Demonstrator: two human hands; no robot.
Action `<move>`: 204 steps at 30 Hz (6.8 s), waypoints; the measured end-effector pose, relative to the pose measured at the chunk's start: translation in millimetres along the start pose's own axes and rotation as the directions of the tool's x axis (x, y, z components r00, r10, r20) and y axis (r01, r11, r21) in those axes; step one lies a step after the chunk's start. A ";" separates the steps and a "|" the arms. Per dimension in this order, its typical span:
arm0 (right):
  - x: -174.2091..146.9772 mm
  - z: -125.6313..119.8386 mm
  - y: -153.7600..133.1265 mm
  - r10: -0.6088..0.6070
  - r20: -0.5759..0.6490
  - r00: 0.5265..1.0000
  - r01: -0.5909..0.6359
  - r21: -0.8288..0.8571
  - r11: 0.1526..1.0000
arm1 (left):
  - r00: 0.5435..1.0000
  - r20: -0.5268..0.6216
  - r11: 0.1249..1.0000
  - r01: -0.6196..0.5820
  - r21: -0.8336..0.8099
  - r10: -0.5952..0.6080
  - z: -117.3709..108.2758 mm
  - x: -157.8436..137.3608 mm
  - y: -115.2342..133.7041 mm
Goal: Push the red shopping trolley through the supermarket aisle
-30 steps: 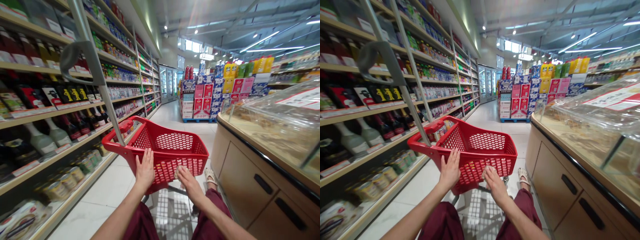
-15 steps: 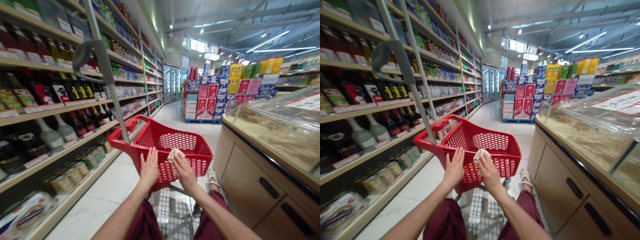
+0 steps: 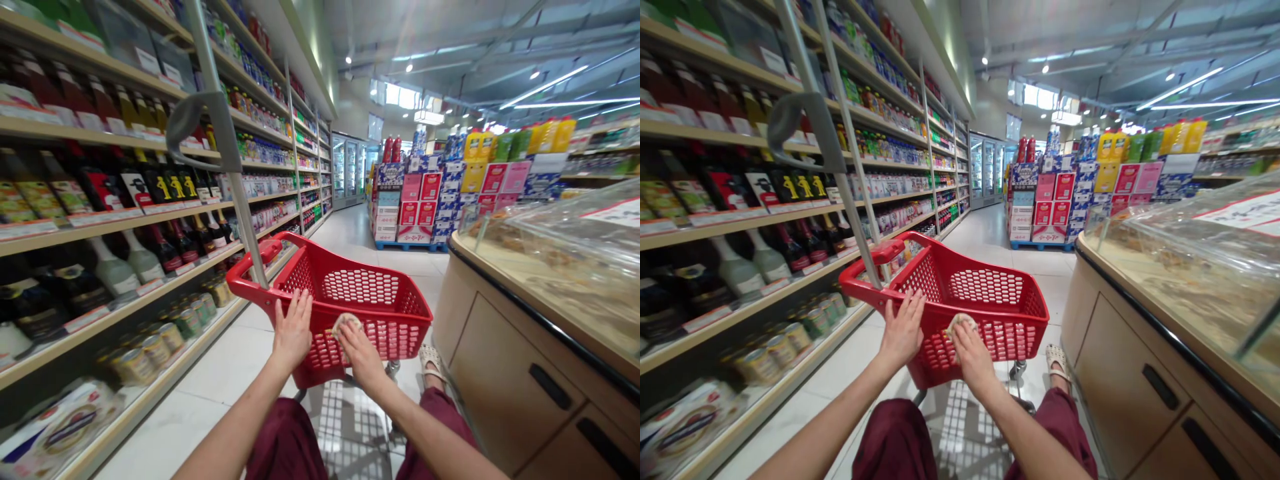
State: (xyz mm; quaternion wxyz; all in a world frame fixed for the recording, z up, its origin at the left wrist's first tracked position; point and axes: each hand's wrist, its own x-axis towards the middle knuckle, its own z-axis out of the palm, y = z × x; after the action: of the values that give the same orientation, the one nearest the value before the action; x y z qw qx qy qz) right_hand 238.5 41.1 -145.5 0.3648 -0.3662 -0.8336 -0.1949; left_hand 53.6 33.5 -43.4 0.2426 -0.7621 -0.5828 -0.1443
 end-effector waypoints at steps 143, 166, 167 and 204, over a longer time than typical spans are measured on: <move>-50.7 -49.4 71.2 0.215 -0.148 0.965 -0.215 0.020 0.976 | 0.975 0.089 0.977 -0.194 -0.084 0.202 36.8 -3.3 74.4; -3.0 -23.6 27.2 0.098 -0.015 0.995 -0.097 0.052 0.994 | 0.996 0.082 1.000 -0.021 -0.010 0.022 10.0 14.9 23.6; -6.4 -21.4 25.6 0.072 0.029 0.997 -0.073 0.054 0.996 | 0.996 0.089 1.000 -0.027 -0.013 0.028 9.5 14.1 22.9; -33.1 -39.8 105.4 0.353 -0.082 0.932 -0.361 -0.150 0.920 | 0.995 0.099 0.998 0.019 0.059 -0.024 11.6 10.6 41.7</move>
State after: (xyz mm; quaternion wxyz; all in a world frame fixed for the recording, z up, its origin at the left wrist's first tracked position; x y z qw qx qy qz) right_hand 351.7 71.2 -138.1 0.3852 -0.5351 -0.7242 -0.2021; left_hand 95.8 39.9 -56.2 0.2337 -0.7547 -0.6061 -0.0919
